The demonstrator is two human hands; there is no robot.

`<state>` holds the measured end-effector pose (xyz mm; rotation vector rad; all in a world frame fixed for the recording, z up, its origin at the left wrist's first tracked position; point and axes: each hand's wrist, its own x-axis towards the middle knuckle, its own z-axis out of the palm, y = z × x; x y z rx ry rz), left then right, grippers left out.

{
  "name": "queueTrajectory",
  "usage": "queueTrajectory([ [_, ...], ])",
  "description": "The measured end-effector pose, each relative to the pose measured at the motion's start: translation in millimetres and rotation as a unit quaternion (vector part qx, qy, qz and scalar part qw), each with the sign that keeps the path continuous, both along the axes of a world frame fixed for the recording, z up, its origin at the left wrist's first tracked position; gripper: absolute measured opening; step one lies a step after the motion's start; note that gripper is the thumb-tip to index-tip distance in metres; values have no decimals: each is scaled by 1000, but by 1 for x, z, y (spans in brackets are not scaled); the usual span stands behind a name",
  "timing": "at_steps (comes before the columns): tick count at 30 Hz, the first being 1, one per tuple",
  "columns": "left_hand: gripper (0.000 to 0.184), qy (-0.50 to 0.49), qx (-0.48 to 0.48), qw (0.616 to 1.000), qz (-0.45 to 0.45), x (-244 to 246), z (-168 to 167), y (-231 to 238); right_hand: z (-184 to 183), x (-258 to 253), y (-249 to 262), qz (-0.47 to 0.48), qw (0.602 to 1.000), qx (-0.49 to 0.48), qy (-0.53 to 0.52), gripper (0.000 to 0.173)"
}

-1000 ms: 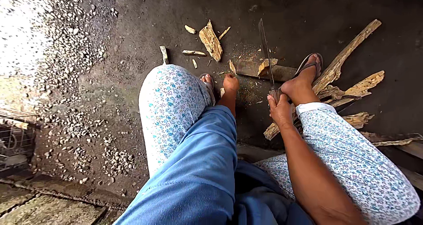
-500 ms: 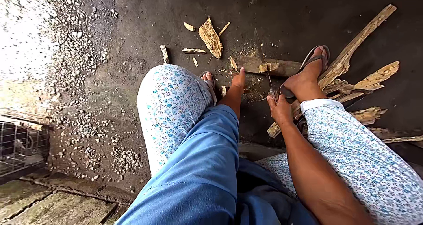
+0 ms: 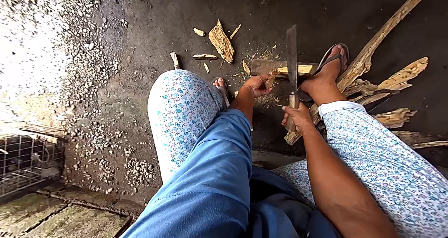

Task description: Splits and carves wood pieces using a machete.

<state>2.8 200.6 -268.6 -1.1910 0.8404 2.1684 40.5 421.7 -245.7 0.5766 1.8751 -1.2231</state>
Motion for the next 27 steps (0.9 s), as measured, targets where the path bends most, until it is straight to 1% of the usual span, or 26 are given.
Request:
queueTrajectory([
  [1, 22, -6, -11, 1000, -3, 4, -4, -1, 1, -1, 2, -50, 998, -31, -18, 30],
  [2, 21, -15, -24, 1000, -9, 7, -7, -1, 1, 0, 3, -78, 995, -53, -31, 26],
  [5, 18, -33, -22, 999, -9, 16, -9, 1, 3, 4, 8, -115, 986, -107, -58, 18],
  [8, 32, 2, 10, 1000, 25, 32, -14, -4, 9, 3, 6, -125, 973, -176, -86, 9],
  [9, 34, 16, 14, 999, 29, 36, -18, -6, 12, 2, 5, -120, 970, -191, -94, 7],
  [10, 35, 24, 16, 999, 38, 38, -21, -5, 14, 1, 4, -118, 966, -205, -100, 9],
  [11, 32, 32, 17, 998, 48, 38, -22, -4, 15, 0, 3, -118, 963, -219, -102, 10],
  [13, 15, 64, 32, 995, 75, 35, -23, 3, 14, 0, -2, -127, 956, -247, -96, 12],
  [14, 13, 94, 54, 989, 103, 33, -24, 8, 13, 0, -4, -138, 952, -260, -86, 12],
  [16, 18, 143, 103, 966, 187, 28, -25, 13, 12, 0, -8, -175, 941, -284, -56, 13],
  [17, 17, 153, 116, 956, 223, 25, -25, 13, 14, -2, -9, -190, 935, -297, -39, 16],
  [18, 12, 154, 111, 953, 237, 22, -25, 13, 16, -5, -8, -199, 929, -312, -24, 22],
  [19, 14, 141, 86, 959, 232, 18, -23, 13, 20, -8, -6, -196, 924, -330, -11, 27],
  [20, 20, 127, 44, 969, 209, 13, -20, 14, 24, -9, -3, -190, 920, -344, -5, 30],
  [22, 16, 118, -43, 979, 162, 3, -15, 21, 33, -9, -4, -175, 912, -370, -10, 35],
  [23, 24, 122, -72, 979, 149, -2, -11, 26, 38, -7, -9, -170, 906, -388, -17, 37],
  [24, 30, 126, -93, 977, 143, -7, -8, 30, 44, -2, -16, -171, 897, -407, -31, 39],
  [27, 39, 132, -128, 968, 169, -15, 5, 33, 61, 17, -45, -196, 855, -471, -98, 41],
])
